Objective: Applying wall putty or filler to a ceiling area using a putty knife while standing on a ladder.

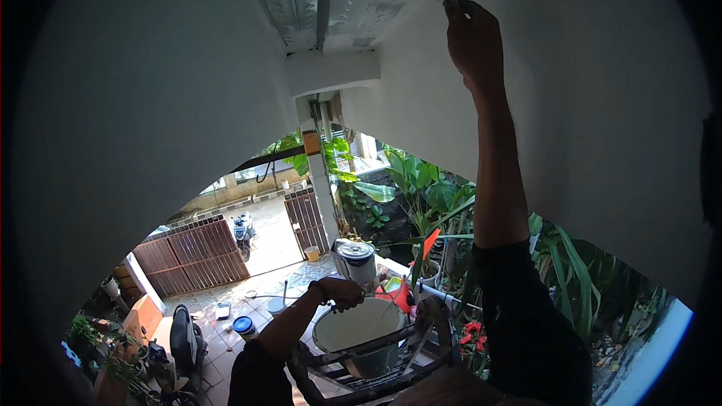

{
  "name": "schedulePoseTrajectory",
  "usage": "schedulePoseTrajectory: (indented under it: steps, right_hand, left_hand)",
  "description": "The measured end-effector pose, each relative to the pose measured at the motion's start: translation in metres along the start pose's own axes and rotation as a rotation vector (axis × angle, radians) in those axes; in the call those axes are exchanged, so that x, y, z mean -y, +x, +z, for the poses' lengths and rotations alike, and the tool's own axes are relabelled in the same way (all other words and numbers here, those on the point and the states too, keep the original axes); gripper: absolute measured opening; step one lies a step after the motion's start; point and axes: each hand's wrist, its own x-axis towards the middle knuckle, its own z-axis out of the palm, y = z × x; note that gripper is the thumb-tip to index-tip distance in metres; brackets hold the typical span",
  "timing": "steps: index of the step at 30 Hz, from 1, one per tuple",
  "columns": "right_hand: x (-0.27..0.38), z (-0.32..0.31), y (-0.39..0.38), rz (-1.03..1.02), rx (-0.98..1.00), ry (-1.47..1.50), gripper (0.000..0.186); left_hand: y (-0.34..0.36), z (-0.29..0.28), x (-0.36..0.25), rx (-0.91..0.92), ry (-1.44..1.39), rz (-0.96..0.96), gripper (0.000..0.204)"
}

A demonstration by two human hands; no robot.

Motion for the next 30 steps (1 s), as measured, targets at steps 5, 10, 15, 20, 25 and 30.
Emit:
schedulePoseTrajectory:
  steps: [5, 10, 15, 20, 25, 30]
  right_hand:
    - [0.04, -0.054, -0.012, -0.154, -0.096, -0.023, 0.031]
    - [0.057, -0.064, -0.029, -0.223, -0.177, 0.044, 0.028]
    - [0.053, -0.039, -0.02, -0.371, -0.392, 0.095, 0.026]
    - [-0.002, 0.048, -0.004, -0.315, -0.379, 0.169, 0.024]
    - [-0.066, 0.132, -0.015, -0.151, -0.245, 0.097, 0.022]
    - [-0.142, 0.21, -0.043, -0.026, -0.016, -0.11, 0.026]
  left_hand:
    - [0.0, -0.004, 0.003, 0.024, -0.063, -0.044, 0.016]
    - [-0.005, 0.005, -0.003, 0.011, 0.054, -0.002, 0.017]
    - [0.005, 0.001, 0.004, 0.04, 0.051, -0.011, 0.017]
    - [0.007, -0.004, 0.005, 0.057, -0.022, -0.006, 0.019]
    - [0.012, -0.006, 0.014, 0.103, -0.015, -0.024, 0.018]
    - [0.016, -0.008, 0.019, 0.172, -0.133, -0.019, 0.015]
